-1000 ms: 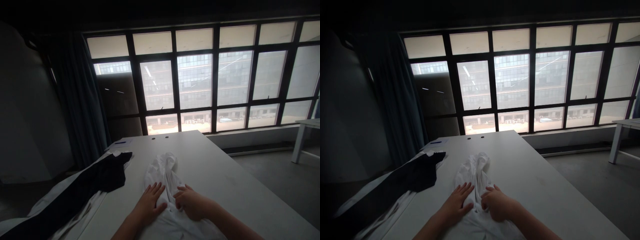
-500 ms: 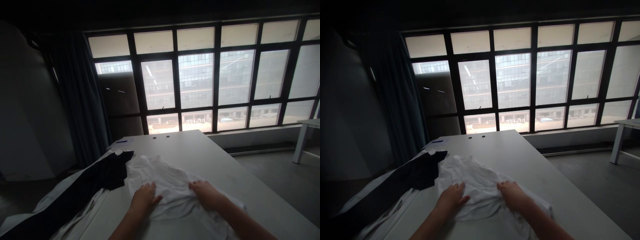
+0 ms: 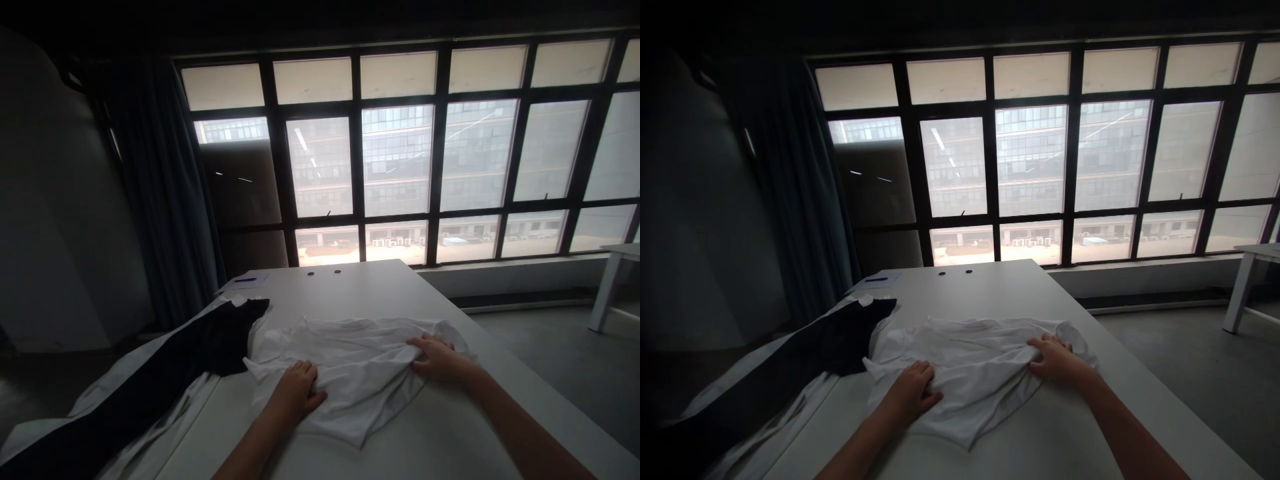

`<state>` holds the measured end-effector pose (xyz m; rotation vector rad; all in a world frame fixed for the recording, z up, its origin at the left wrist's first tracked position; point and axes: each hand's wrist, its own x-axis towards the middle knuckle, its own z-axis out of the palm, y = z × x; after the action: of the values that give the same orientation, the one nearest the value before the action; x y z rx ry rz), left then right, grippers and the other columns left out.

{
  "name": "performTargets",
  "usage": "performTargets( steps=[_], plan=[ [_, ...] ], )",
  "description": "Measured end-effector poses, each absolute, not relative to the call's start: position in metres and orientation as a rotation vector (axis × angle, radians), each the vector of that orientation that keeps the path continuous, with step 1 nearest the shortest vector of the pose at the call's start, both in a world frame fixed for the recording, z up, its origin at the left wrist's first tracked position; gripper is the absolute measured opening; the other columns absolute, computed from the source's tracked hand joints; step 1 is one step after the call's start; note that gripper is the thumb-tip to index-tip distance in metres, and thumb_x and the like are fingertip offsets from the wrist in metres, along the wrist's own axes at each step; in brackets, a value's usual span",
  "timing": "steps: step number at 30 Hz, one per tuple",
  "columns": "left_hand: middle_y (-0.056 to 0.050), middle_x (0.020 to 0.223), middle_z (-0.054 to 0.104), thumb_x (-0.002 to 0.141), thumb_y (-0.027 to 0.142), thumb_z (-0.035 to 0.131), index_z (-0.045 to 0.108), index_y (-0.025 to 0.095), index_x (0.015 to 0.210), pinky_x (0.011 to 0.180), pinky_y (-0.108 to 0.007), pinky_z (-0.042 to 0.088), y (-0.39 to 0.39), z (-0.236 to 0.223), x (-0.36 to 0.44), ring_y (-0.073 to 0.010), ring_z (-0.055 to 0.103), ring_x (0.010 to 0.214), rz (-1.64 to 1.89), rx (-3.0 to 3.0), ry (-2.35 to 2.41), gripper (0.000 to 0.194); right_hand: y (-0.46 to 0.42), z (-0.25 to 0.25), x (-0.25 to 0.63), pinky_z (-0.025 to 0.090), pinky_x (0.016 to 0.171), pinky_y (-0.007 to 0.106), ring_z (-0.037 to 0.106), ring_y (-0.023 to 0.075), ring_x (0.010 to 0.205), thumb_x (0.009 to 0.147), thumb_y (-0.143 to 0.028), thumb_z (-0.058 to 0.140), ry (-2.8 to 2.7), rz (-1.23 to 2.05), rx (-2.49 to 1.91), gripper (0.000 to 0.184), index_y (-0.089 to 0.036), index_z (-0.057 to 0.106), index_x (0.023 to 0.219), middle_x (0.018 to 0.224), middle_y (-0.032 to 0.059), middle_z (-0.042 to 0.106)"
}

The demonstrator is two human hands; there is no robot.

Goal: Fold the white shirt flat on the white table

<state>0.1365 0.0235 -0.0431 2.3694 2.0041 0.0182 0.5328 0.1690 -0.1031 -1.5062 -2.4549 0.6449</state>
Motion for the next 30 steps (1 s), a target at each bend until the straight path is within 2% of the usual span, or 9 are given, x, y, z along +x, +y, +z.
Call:
performTargets(
  steps=[5, 7, 10, 13, 17, 18, 22, 26, 30],
  plan=[
    [-0.006, 0.099, 0.064, 0.098, 0.031, 0.048, 0.06, 0.022, 0.087, 0.083, -0.032, 0.043, 0.019, -0.032, 0.147, -0.0216, 0.059, 0.093, 0.047, 2.503, 1.92, 0.019, 0.159, -0.077, 0.515, 0.03, 0.107, 0.053, 0.06, 0.0244, 0.087, 0.095, -0.059, 0.043, -2.409, 0.669, -1.526, 0.054, -0.015, 0.072, 0.079, 0.087, 0.0101, 0.066],
    [-0.006, 0.101, 0.064, 0.098, 0.026, 0.043, 0.06, 0.022, 0.091, 0.083, -0.031, 0.043, 0.016, -0.03, 0.15, -0.0209, 0.059, 0.094, 0.08, 2.563, 1.872, 0.019, 0.15, -0.068, 0.511, 0.032, 0.107, 0.05, 0.06, 0.0257, 0.094, 0.091, -0.058, 0.053, -2.425, 0.688, -1.439, 0.046, -0.016, 0.073, 0.084, 0.096, 0.0106, 0.066],
    [-0.006, 0.1, 0.066, 0.098, 0.024, 0.04, 0.06, 0.023, 0.094, 0.08, -0.03, 0.044, 0.012, -0.032, 0.152, -0.0196, 0.062, 0.091, 0.117, 2.619, 1.748, 0.02, 0.137, -0.062, 0.509, 0.041, 0.102, 0.039, 0.056, 0.0265, 0.112, 0.078, -0.062, 0.069, -2.503, 0.914, -1.198, 0.053, -0.026, 0.07, 0.117, 0.123, 0.0079, 0.061],
    [-0.003, 0.099, 0.069, 0.093, 0.036, 0.054, 0.06, 0.025, 0.104, 0.079, -0.029, 0.046, 0.008, -0.032, 0.152, -0.0206, 0.065, 0.091, 0.114, 2.513, 1.683, 0.017, 0.132, -0.067, 0.507, 0.039, 0.103, 0.038, 0.052, 0.0287, 0.121, 0.065, -0.043, 0.081, -2.625, 0.856, -1.176, 0.058, -0.029, 0.068, 0.12, 0.127, 0.0044, 0.06],
    [-0.003, 0.129, 0.066, 0.06, 0.053, 0.087, 0.043, 0.029, 0.143, 0.093, -0.028, 0.047, 0.009, -0.022, 0.146, -0.0257, 0.064, 0.114, 0.071, 2.319, 1.745, 0.097, 0.143, -0.08, 0.509, 0.039, 0.089, 0.03, 0.059, 0.0204, 0.099, 0.079, -0.011, 0.054, -2.529, 0.509, -1.387, 0.025, -0.019, 0.068, 0.098, 0.106, 0.0061, 0.065],
    [-0.002, 0.126, 0.067, 0.06, 0.053, 0.087, 0.049, 0.03, 0.138, 0.093, -0.028, 0.047, 0.011, -0.019, 0.143, -0.026, 0.064, 0.113, 0.013, 2.318, 1.781, 0.091, 0.148, -0.081, 0.511, 0.038, 0.086, 0.029, 0.059, 0.0191, 0.094, 0.081, -0.008, 0.047, -2.483, 0.474, -1.419, 0.027, -0.018, 0.067, 0.095, 0.102, 0.0066, 0.066],
    [-0.004, 0.096, 0.071, 0.086, 0.036, 0.064, 0.065, 0.022, 0.092, 0.081, -0.03, 0.047, 0.019, -0.003, 0.131, -0.0257, 0.068, 0.093, -0.147, 2.35, 1.938, 0.015, 0.167, -0.074, 0.529, 0.037, 0.085, 0.031, 0.061, 0.0206, 0.091, 0.09, -0.012, 0.039, -2.298, 0.369, -1.528, 0.026, -0.017, 0.063, 0.1, 0.095, 0.0076, 0.067],
    [-0.007, 0.107, 0.065, 0.082, 0.013, 0.051, 0.062, 0.021, 0.095, 0.082, -0.032, 0.045, 0.023, 0.02, 0.131, -0.0241, 0.064, 0.095, -0.083, 2.367, 2.072, 0.018, 0.176, -0.046, 0.543, 0.041, 0.088, 0.031, 0.063, 0.0205, 0.097, 0.091, -0.018, 0.042, -2.07, 0.298, -1.465, 0.029, -0.018, 0.058, 0.115, 0.109, 0.0093, 0.067],
    [-0.006, 0.112, 0.062, 0.08, 0.013, 0.05, 0.063, 0.02, 0.085, 0.086, -0.028, 0.045, 0.011, 0.065, 0.145, -0.0198, 0.061, 0.097, 0.133, 2.28, 1.854, 0.016, 0.157, 0.006, 0.561, 0.046, 0.085, 0.032, 0.062, 0.0201, 0.096, 0.09, -0.025, 0.043, -2.005, 0.359, -1.328, 0.028, -0.018, 0.06, 0.112, 0.113, 0.009, 0.065]
  ],
)
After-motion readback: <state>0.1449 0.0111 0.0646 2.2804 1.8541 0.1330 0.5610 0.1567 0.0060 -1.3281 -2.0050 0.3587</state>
